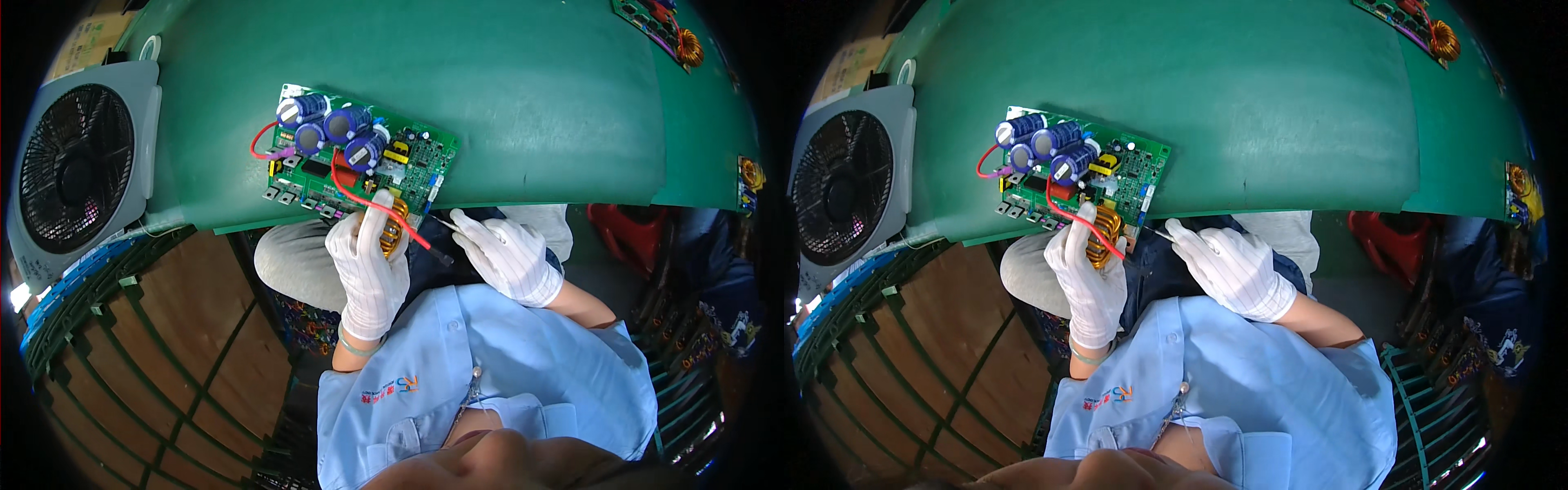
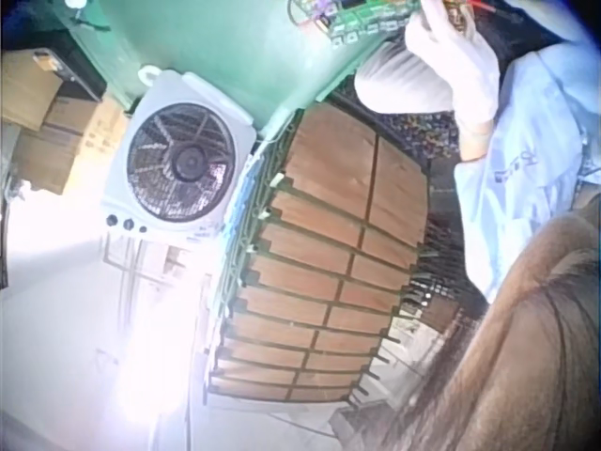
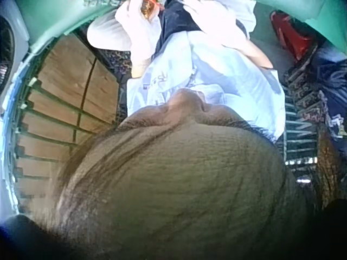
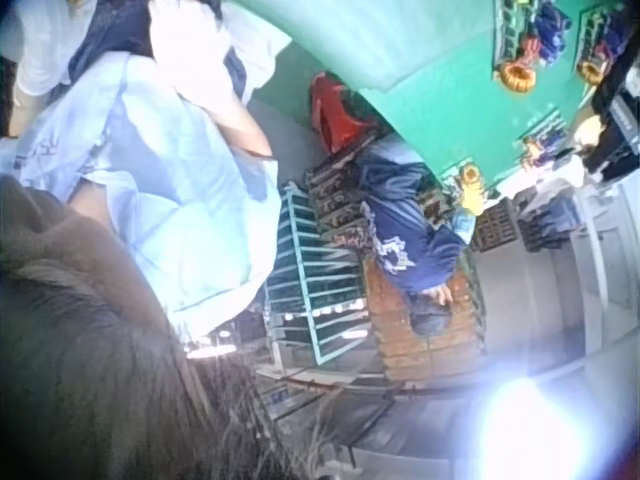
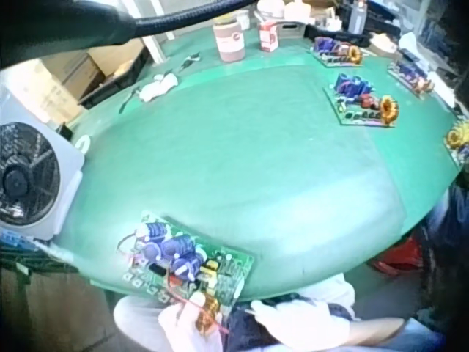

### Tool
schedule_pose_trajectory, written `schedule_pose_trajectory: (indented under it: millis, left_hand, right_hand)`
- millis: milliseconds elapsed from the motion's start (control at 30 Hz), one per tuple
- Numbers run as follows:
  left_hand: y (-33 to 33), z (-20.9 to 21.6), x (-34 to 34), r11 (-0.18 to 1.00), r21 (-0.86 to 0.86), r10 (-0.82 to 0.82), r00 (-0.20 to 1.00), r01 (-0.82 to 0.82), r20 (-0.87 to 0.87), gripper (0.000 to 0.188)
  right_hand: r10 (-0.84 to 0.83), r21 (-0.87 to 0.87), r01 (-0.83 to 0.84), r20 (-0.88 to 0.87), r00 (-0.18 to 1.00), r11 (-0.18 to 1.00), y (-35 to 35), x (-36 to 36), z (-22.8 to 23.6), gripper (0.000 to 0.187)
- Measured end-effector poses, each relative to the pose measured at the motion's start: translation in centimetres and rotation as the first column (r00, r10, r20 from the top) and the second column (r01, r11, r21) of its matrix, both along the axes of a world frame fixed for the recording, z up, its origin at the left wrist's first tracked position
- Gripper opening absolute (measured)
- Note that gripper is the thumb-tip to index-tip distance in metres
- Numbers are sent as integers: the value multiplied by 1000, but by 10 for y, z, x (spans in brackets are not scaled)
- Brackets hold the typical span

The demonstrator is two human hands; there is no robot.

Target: The person uses a metal scraper to remove white residue from the surface of a green circuit board. They flip the board over to clean both sides, scraping along the traces and around components. The person also handles a red wire and a large copper coil attached to the board during the process.

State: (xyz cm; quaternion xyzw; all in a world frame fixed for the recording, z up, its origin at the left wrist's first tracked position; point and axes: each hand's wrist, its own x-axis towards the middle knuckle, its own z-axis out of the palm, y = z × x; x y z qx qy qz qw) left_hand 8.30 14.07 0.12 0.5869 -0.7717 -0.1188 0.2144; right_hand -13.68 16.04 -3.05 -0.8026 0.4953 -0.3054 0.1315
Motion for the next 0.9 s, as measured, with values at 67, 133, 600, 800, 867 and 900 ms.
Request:
schedule_pose_trajectory:
  millis: [67, 133, 600, 800, 867, 900]
  left_hand:
    - [-4, 7, 0, 998, 69, -4, 1000, 4, -6, 73]
    - [-7, 14, 2, 993, 119, -17, 1000, 15, 23, 72]
    - [-56, 15, 32, 951, -245, -178, 982, 187, 59, 63]
    - [-105, -10, 45, 819, -530, -222, 973, 218, 58, 54]
    - [-105, -17, 45, 800, -559, -210, 975, 217, 78, 53]
    - [-106, -20, 45, 789, -575, -204, 975, 216, 86, 53]
  right_hand:
    - [-15, -7, 15, 1, 1000, 1000, 2, 2, -1, 47]
    - [-35, -17, 35, 10, 999, 999, 3, 3, 0, 49]
    - [89, -154, -127, -231, 969, 980, -51, 5, 54, 44]
    - [75, -364, -167, -252, 965, 916, -99, 19, 38, 47]
    - [78, -447, -195, -266, 961, 873, -113, 22, 33, 45]
    - [78, -488, -209, -274, 958, 848, -118, 22, 31, 44]
